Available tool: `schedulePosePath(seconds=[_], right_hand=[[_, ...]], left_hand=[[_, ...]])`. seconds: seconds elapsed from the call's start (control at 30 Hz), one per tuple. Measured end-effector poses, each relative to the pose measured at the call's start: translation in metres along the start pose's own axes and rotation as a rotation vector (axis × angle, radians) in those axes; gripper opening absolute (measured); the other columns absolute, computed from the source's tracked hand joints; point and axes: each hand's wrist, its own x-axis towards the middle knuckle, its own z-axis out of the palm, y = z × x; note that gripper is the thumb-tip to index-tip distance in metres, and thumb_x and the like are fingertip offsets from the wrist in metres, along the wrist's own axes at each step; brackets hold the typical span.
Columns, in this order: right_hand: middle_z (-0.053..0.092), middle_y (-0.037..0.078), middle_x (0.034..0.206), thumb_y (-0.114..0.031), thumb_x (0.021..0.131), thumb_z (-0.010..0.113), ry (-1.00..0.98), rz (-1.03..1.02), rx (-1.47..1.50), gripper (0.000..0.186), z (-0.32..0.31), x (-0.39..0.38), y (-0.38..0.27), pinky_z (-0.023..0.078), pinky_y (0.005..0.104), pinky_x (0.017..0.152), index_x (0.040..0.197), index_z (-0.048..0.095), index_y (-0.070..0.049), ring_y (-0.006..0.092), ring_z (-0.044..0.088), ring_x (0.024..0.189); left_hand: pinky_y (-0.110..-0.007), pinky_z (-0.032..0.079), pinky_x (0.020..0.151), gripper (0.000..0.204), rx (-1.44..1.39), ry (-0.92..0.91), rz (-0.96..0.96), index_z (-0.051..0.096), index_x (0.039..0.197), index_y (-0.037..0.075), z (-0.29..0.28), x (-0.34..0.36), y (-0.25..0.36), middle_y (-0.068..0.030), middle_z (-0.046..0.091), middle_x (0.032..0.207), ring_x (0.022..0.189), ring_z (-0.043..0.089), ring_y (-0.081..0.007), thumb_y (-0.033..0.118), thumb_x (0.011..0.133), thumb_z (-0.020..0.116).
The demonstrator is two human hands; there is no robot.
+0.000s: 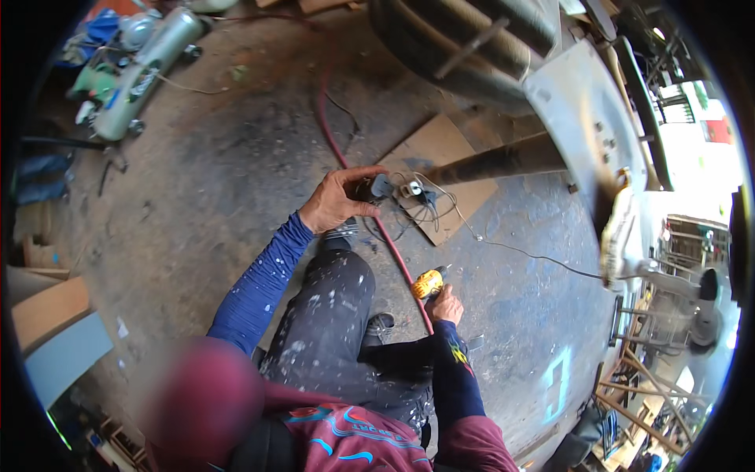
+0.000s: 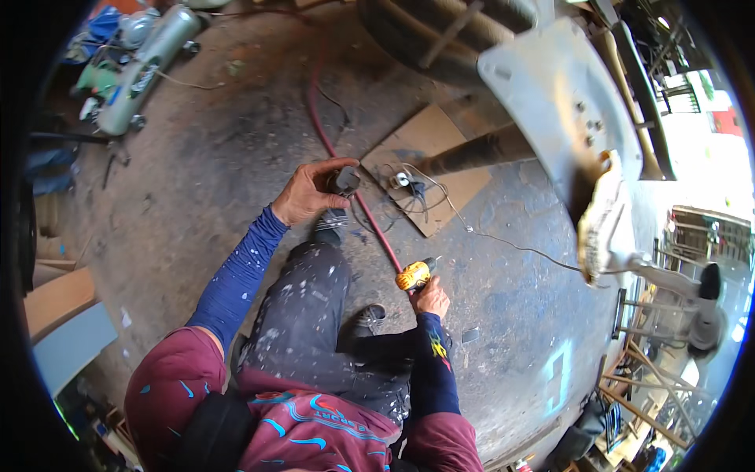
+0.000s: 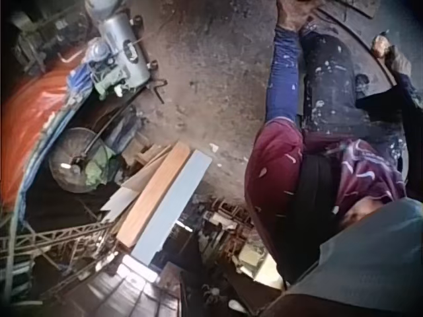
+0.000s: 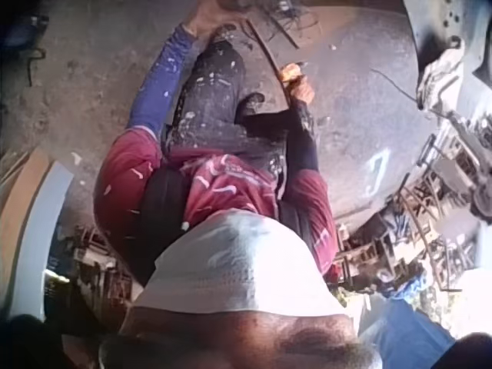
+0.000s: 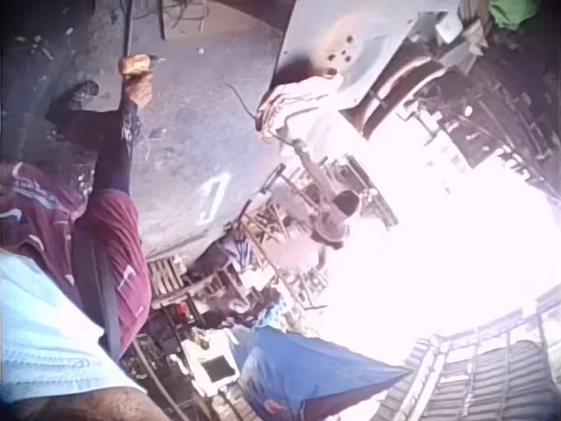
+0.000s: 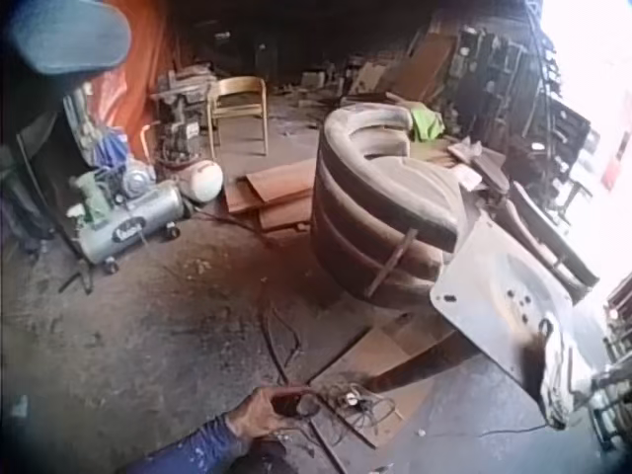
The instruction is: Repairing a wooden chair frame using an electric power drill to secure parts.
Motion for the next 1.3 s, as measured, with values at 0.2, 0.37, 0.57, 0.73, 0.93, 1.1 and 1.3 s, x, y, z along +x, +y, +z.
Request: schedulePosePath(seconds=[0.2, 0.37, 0.57, 0.73, 0.93, 1.1, 1.3], right_hand=[[0.073, 0.02, 0.081, -0.022, 0.083, 0.07, -0.052, -0.236, 0.621, 0.031, -0.234, -0.161, -0.055, 0.056, 0.0429, 0.069, 0.105, 0.066, -0.001, 0.0385, 0.072, 0.077], [0.064, 0.004, 0.083, -0.01, 0.095, 0.063, -0.061, -0.574, 1.52, 0.024, -0.477, -0.349, -0.08, 0.054, 0.036, 0.071, 0.118, 0.059, -0.005, 0.0186, 0.063, 0.074], [0.052, 0.003, 0.079, -0.022, 0.099, 0.059, 0.276, -1.23, 2.032, 0.051, -0.654, -0.43, -0.079, 0.053, 0.0478, 0.079, 0.144, 0.042, -0.004, 0.021, 0.058, 0.072], [0.054, 0.002, 0.076, -0.022, 0.095, 0.056, 0.379, -1.64, 2.051, 0.045, -0.688, -0.447, -0.032, 0.054, 0.046, 0.072, 0.137, 0.051, -0.007, 0.0192, 0.059, 0.067], [0.062, 0.001, 0.075, -0.02, 0.097, 0.057, 0.614, -1.843, 1.849, 0.043, -0.67, -0.482, 0.019, 0.059, 0.0401, 0.068, 0.139, 0.056, -0.009, 0.0161, 0.064, 0.062], [0.062, 0.003, 0.075, -0.017, 0.096, 0.058, 0.79, -1.681, 1.742, 0.044, -0.626, -0.532, 0.061, 0.059, 0.0411, 0.069, 0.139, 0.056, -0.006, 0.0172, 0.065, 0.063], [0.062, 0.005, 0.074, -0.016, 0.094, 0.059, 0.973, -1.594, 1.607, 0.043, -0.584, -0.59, 0.147, 0.059, 0.0422, 0.068, 0.136, 0.056, -0.004, 0.0188, 0.066, 0.063]], left_hand=[[-0.03, 0.057, 0.082, 0.061, -0.231, -0.014, -0.131, 0.059, 0.141, 0.0, 0.035, -0.083, 0.199, -0.0088, 0.073, 0.117, 0.094, 0.067, -0.0138, 0.003, 0.084, 0.082], [-0.028, 0.052, 0.064, 0.061, -0.438, -0.023, -0.088, 0.056, 0.144, -0.001, 0.121, -0.194, 0.368, -0.0113, 0.071, 0.112, 0.079, 0.062, -0.0129, 0.012, 0.089, 0.08], [-0.023, 0.047, 0.056, 0.054, -0.213, -0.221, 0.126, 0.061, 0.131, 0.007, 0.21, -0.24, 0.502, -0.0066, 0.07, 0.105, 0.068, 0.059, -0.0081, 0.021, 0.085, 0.086], [-0.022, 0.036, 0.038, 0.04, -0.663, -0.557, -0.346, 0.059, 0.117, 0.011, 0.284, -0.235, 0.562, -0.0143, 0.069, 0.082, 0.044, 0.05, -0.0108, 0.048, 0.102, 0.062], [-0.021, 0.034, 0.026, 0.049, -0.671, -0.692, -0.809, 0.062, 0.111, 0.01, 0.337, -0.239, 0.578, -0.017, 0.066, 0.074, 0.038, 0.051, -0.0128, 0.056, 0.106, 0.045], [-0.02, 0.036, 0.027, 0.057, -0.561, -0.832, -0.985, 0.063, 0.105, 0.006, 0.381, -0.251, 0.557, -0.0145, 0.065, 0.073, 0.038, 0.053, -0.0118, 0.061, 0.104, 0.045], [-0.021, 0.035, 0.027, 0.065, -0.422, -0.94, -1.08, 0.064, 0.096, 0.0, 0.478, -0.28, 0.531, -0.0115, 0.064, 0.07, 0.036, 0.049, -0.0107, 0.062, 0.103, 0.046]])
